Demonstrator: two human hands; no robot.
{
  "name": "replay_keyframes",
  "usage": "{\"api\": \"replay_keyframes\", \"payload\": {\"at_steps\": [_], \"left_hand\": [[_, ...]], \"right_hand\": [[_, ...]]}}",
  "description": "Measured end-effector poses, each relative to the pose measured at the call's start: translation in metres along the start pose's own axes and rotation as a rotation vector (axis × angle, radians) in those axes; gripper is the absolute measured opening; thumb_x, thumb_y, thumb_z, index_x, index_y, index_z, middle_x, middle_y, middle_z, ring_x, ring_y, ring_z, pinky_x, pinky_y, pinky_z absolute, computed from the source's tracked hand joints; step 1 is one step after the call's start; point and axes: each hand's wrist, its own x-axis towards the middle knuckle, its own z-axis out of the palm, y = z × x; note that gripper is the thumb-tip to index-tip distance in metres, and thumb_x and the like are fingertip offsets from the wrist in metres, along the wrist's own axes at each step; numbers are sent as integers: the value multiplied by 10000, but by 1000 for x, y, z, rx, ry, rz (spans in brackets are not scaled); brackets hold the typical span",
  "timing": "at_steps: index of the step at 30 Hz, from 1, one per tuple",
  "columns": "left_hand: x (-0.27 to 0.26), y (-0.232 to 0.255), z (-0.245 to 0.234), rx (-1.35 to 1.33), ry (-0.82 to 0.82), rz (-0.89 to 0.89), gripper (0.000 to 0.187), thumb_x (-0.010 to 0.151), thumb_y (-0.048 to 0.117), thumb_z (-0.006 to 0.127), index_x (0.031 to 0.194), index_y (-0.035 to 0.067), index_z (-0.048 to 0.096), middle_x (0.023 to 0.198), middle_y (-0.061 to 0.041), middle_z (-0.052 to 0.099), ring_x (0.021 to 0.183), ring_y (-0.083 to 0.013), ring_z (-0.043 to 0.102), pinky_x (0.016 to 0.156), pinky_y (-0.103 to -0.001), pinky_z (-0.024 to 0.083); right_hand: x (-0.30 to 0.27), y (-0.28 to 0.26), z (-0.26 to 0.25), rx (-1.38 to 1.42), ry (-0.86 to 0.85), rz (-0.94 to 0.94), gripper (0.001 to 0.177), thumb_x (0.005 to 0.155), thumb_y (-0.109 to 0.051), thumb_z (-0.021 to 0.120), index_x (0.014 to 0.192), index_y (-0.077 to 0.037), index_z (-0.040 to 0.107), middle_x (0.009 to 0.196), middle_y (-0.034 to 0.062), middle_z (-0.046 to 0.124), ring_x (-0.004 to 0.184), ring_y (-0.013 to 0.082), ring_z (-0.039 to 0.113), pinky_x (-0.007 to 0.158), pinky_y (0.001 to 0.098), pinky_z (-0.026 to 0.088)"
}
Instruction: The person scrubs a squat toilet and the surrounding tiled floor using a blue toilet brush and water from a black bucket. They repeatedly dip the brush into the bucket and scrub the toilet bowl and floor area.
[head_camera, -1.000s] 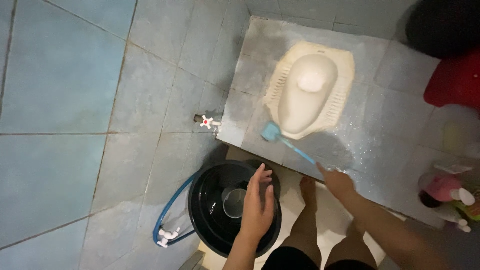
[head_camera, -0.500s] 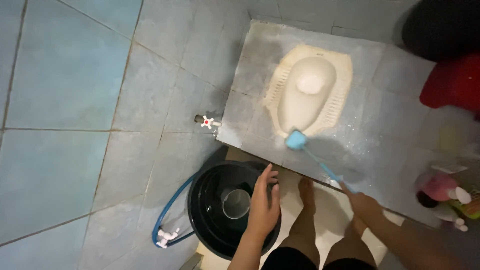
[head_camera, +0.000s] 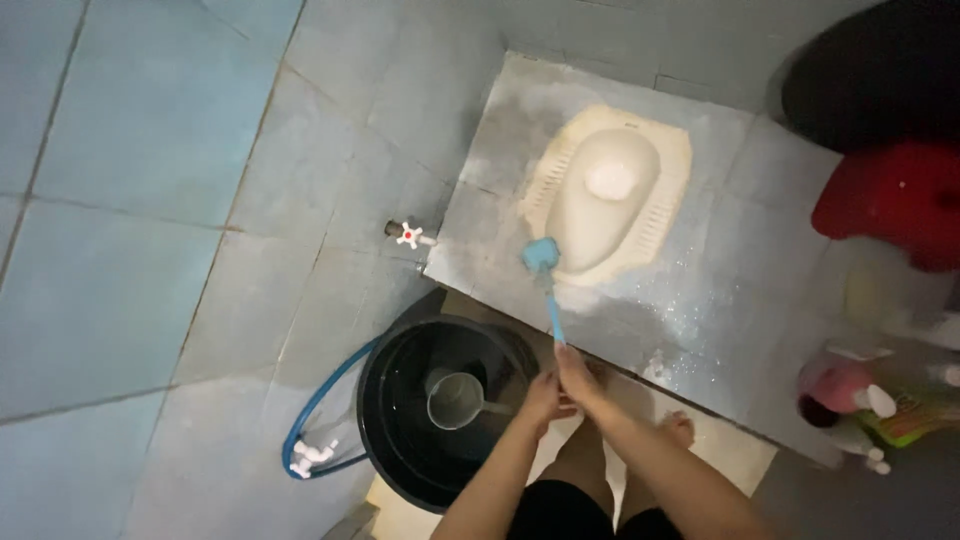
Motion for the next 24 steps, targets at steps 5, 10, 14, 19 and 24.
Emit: {"api": "replay_keyframes", "payload": {"at_steps": [5,10,14,19,24], "left_hand": [[63,-36,-15,299,218,333,386,966,196,527,1116,-71,762,983,-359,717,1026,-503,689,808,-587,552],[72,-1,-56,874,461,415,567,948,191,559,1474,-9,484,1217,-419,618,1083,-570,671,904,-632,575],[45,48,-71,1200,532,252,492,1061,373,405,1531,229,384,1100,-204,640,910,-489,695,768,-623,543],[93,55,-119,1301,528,394,381,1049,225,430,1422,152,464,968,-223,673,845,-495,697,723,-607,558],[143,133,-125,1416,318,448,504,1046,106,371,1543,27,392,975,-221,667,876,-420,657,671,-542,558]], "right_hand": [[-50,-70,-20,-27,-70,50,818,1023,-630,463,1539,5,450,1593,251,413,1471,404,388,1234,546,291],[-128,-174,-76,-127,-100,73,722,1010,-552,592,1462,10,559,1532,245,509,1436,388,465,1212,515,355],[-161,-128,-157,-176,-20,216,561,976,-471,480,1464,-211,573,1562,81,525,1427,259,519,1187,481,401],[-202,11,-291,-427,237,401,594,1001,-522,416,1510,-250,557,1592,33,505,1460,238,476,1202,450,313],[-247,-14,-299,-168,632,634,584,1093,-463,458,1556,-122,562,1455,201,619,1268,433,592,1114,530,340]]}}
